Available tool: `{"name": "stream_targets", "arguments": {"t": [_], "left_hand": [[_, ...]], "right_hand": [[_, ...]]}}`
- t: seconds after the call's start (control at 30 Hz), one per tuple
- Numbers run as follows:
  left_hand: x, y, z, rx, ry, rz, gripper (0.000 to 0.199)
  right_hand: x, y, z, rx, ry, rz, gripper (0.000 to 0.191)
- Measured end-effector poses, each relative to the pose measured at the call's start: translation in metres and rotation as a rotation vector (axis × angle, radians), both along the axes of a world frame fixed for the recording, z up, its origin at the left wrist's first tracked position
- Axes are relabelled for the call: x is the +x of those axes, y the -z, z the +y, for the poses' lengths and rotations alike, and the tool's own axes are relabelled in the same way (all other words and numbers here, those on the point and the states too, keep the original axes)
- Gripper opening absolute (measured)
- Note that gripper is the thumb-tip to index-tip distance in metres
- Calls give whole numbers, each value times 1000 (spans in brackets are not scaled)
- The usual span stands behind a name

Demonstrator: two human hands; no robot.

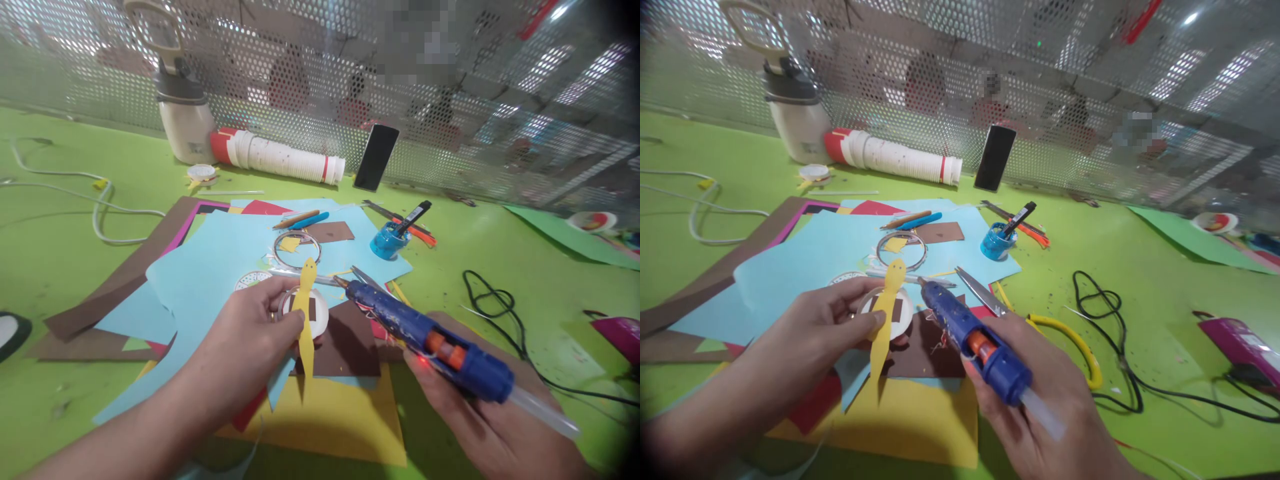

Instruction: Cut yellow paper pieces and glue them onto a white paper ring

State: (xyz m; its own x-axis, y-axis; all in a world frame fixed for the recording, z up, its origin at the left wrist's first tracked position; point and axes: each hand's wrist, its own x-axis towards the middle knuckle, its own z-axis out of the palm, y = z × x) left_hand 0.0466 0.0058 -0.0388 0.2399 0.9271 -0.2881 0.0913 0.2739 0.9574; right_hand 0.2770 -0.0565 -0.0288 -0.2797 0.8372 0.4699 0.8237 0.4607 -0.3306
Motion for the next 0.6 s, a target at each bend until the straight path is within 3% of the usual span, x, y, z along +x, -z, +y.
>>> {"name": "stream_targets", "arguments": {"t": [0.23,0.6], "left_hand": [[2,-2,0,7,-12,-73,37],[1,-3,-1,-18,9,-94,38]], "right_hand": [[0,2,-1,-99,-49,-4,25],[-1,7,-2,-45,-96,-93,29]]}}
